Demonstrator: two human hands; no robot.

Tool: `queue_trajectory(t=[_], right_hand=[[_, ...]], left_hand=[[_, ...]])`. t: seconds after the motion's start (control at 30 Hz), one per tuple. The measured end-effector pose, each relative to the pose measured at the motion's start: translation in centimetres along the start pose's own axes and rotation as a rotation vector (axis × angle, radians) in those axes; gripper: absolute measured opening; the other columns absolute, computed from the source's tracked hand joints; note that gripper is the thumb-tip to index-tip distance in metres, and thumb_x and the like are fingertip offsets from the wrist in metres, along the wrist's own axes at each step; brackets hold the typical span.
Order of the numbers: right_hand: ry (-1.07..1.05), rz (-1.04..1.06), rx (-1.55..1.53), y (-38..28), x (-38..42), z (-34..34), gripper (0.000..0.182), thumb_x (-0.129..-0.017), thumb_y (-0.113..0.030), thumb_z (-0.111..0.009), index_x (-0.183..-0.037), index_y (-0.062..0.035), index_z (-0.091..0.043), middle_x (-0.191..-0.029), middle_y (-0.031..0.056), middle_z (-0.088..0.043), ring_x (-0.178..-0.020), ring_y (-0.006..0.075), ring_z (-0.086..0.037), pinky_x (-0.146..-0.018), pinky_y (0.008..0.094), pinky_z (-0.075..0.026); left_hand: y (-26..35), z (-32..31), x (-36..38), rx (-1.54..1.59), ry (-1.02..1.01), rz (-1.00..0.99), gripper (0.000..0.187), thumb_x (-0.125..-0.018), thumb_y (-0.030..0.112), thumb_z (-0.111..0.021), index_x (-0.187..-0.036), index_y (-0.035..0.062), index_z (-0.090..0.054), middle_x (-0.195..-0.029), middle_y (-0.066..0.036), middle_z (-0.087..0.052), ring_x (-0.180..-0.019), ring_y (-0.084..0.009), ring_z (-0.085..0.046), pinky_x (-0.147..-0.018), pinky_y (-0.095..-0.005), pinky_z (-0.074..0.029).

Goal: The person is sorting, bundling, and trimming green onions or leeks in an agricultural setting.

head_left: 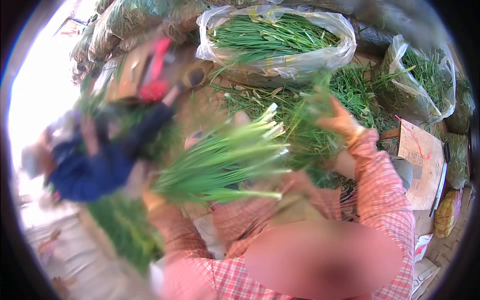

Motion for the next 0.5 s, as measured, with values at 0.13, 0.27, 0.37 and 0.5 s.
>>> queue_trajectory(t=[0.13,0.27,0.37,0.5], right_hand=[[-0.532,-0.142,-0.057,4.0,-2.5,-11.4,0.076,-0.071,-0.013,-0.071,-0.135,-0.0089,-0.03,-0.123,0.0109,-0.047,-0.113,0.0201,-0.042,-0.094,0.0334,-0.037],[-0.475,0.075,0.055,3.5,-0.6,-12.6,0.031,-0.081,-0.015,-0.062,-0.109,-0.0043,-0.054,-0.092,0.0055,-0.061,-0.076,0.013,-0.057,-0.063,0.0293,-0.049],[-0.095,-0.106,-0.556,3.6,0.4,-2.3,0.026,-0.085,-0.02,-0.057,-0.107,-0.007,-0.054,-0.084,0.0029,-0.057,-0.073,0.0104,-0.054,-0.064,0.0241,-0.047],[0.17,0.009,-0.457,0.0,-1.2,6.1,0.031,-0.088,-0.034,-0.053,-0.107,-0.0102,-0.053,-0.073,-0.0008,-0.056,-0.062,0.0065,-0.051,-0.058,0.0229,-0.044]], left_hand=[[-1.5,0.2,0.0,0.259,-0.035,0.049,0.035,-0.089,0.02,-0.034,-0.117,0.004,-0.048,-0.102,-0.003,-0.055,-0.094,-0.0133,-0.049,-0.095,-0.032,-0.034],[-2.5,0.0,0.3,0.37,-0.038,0.07,0.034,-0.088,0.02,-0.036,-0.116,0.0037,-0.048,-0.102,-0.003,-0.055,-0.093,-0.014,-0.05,-0.094,-0.0323,-0.035],[-2.5,-0.5,-0.7,0.404,-0.037,0.066,0.033,-0.088,0.02,-0.037,-0.114,0.0035,-0.049,-0.102,-0.004,-0.055,-0.093,-0.0146,-0.05,-0.093,-0.0324,-0.035],[-2.5,-0.6,-1.7,0.4,-0.037,0.054,0.033,-0.087,0.019,-0.038,-0.113,0.0032,-0.05,-0.101,-0.004,-0.056,-0.092,-0.0153,-0.05,-0.091,-0.0327,-0.036]])
Point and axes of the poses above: each hand's wrist, its own x-axis away from the middle knuckle, its own z-axis out of the back of the hand, y = z × x, the point moved 5 cm from there along -x, towards the middle knuckle
